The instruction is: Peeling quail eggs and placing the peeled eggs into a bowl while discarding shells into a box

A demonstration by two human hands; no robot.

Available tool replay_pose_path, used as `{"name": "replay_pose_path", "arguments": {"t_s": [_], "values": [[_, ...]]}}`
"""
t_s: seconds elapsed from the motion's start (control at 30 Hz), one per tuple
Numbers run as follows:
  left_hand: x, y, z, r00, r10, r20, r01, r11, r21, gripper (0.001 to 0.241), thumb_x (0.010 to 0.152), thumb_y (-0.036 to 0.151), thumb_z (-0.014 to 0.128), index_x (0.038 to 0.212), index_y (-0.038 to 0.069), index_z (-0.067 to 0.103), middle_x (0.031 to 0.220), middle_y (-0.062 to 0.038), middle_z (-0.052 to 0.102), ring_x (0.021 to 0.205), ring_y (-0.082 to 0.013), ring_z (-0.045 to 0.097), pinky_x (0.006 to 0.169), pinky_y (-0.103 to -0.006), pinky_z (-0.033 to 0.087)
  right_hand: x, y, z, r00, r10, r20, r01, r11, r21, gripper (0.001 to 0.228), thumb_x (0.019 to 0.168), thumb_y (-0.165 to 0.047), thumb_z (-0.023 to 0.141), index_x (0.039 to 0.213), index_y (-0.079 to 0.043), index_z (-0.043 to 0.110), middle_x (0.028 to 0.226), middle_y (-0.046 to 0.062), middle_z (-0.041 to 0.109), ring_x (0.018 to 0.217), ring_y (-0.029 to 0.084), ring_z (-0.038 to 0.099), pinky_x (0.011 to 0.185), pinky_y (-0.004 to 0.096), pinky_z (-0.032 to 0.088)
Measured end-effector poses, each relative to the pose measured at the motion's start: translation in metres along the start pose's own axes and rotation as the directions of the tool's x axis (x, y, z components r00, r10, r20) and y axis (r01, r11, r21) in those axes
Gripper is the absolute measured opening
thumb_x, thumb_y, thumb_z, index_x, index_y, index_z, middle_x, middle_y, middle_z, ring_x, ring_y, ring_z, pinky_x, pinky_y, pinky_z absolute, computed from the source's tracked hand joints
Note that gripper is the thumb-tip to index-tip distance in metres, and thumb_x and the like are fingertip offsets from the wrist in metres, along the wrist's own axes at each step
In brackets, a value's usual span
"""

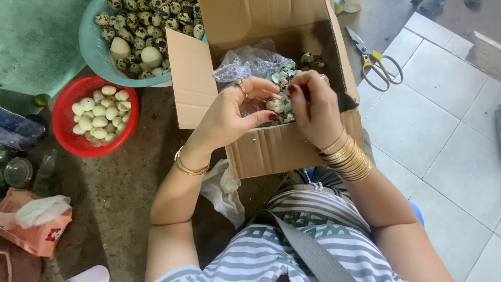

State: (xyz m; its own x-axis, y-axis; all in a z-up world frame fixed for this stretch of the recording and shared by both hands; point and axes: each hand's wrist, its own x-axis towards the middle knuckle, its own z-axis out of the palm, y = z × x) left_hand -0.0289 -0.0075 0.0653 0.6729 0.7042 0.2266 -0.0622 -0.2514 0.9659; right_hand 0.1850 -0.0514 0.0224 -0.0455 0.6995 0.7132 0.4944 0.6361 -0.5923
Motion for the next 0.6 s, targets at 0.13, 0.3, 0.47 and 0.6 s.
{"name": "replay_pose_path", "arguments": {"t_s": [0.13,0.3,0.47,0.6], "values": [[0.001,0.000,-0.001,0.998,0.029,-0.052,-0.026,0.998,0.057,0.034,0.088,0.010,0.082,0.119,0.006,0.068,0.106,-0.008,0.074,0.094,-0.0125,0.071,0.079,-0.0218,0.058,-0.010,0.021,-0.004,0.993,0.113,-0.023,-0.116,0.972,-0.202,0.011,0.103,-0.014,0.072,0.094,-0.008,0.070,0.074,0.010,0.066,0.065,0.032,0.066,0.064,0.038,0.052],[0.003,-0.010,0.002,0.990,0.056,-0.130,-0.039,0.990,0.134,0.033,0.086,0.004,0.084,0.114,0.003,0.068,0.102,-0.011,0.073,0.091,-0.0174,0.075,0.077,-0.0253,0.061,0.003,-0.019,0.006,0.991,0.136,0.008,-0.135,0.991,-0.017,0.017,0.105,-0.007,0.059,0.114,-0.008,0.073,0.078,0.007,0.073,0.064,0.022,0.071,0.066,0.034,0.057],[0.002,-0.007,0.004,0.991,0.040,-0.126,-0.021,0.989,0.147,0.030,0.089,0.005,0.081,0.115,0.004,0.068,0.092,-0.012,0.073,0.080,-0.0145,0.075,0.075,-0.0260,0.061,0.001,-0.014,0.016,0.999,-0.015,-0.045,0.008,0.990,-0.141,0.016,0.103,-0.002,0.060,0.109,-0.005,0.074,0.079,0.010,0.068,0.068,0.030,0.068,0.066,0.037,0.057],[0.002,-0.003,0.005,0.990,0.059,-0.128,-0.043,0.991,0.128,0.030,0.087,0.005,0.083,0.113,0.002,0.069,0.096,-0.014,0.075,0.084,-0.0169,0.076,0.078,-0.0275,0.061,0.000,-0.007,0.015,0.998,0.013,-0.062,-0.021,0.990,-0.136,0.013,0.104,-0.001,0.060,0.108,-0.005,0.072,0.080,0.012,0.070,0.070,0.034,0.069,0.066,0.041,0.057]]}}
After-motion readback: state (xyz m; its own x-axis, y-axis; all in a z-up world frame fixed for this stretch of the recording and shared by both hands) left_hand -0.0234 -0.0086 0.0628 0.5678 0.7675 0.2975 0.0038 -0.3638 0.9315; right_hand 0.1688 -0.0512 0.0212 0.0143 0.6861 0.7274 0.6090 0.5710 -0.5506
